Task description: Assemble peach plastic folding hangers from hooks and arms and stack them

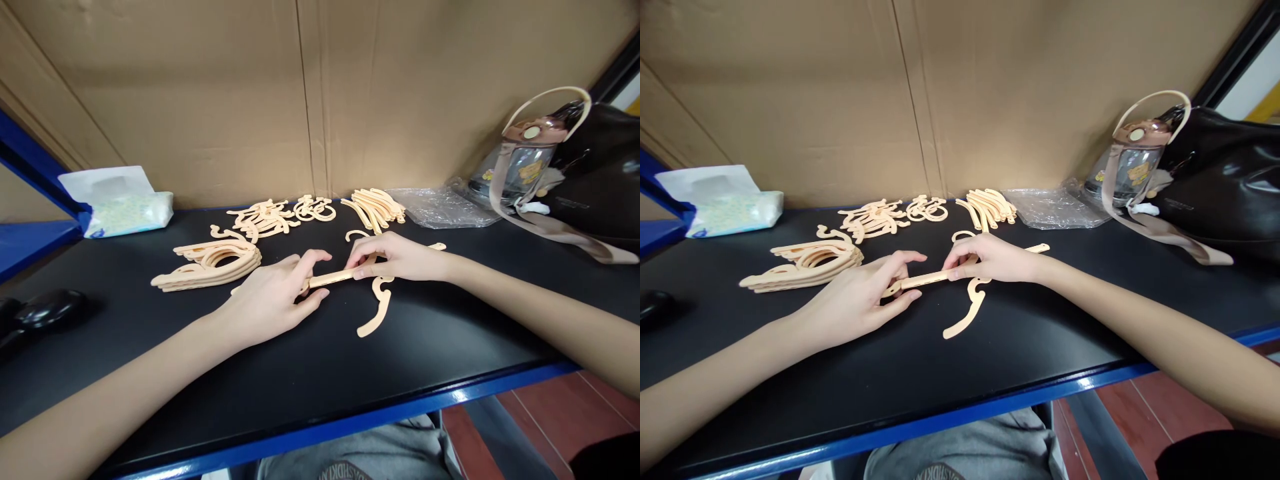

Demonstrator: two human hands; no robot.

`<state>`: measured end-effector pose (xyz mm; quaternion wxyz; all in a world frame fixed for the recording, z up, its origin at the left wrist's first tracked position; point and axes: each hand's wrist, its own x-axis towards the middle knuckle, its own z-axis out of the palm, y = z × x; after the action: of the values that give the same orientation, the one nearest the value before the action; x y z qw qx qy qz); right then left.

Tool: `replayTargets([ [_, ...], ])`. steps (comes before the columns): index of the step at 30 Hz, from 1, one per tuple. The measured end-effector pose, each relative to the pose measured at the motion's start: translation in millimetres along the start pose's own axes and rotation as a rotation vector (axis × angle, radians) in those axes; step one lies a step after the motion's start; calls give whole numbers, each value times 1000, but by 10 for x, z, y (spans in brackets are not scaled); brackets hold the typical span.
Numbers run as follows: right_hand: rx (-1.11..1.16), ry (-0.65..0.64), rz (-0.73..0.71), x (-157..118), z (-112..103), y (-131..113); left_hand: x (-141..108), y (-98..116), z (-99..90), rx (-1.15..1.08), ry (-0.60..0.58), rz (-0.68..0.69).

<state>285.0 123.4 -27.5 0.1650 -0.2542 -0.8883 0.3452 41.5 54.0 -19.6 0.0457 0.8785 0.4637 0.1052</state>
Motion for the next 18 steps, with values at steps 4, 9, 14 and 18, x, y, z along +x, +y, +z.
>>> replayTargets([
  [4, 13, -22, 24, -24, -57, -2, 6, -38, 5, -27, 29, 72],
  [9, -45, -85, 18, -37, -119, -57, 12, -60, 14, -58, 19, 127],
  [14, -88, -112, -18, -52, -141, -97, 20, -76, 32, -38, 86, 172],
  [18, -85, -73, -42, -49, -81, -79, 22, -93, 39, -62, 115, 71],
])
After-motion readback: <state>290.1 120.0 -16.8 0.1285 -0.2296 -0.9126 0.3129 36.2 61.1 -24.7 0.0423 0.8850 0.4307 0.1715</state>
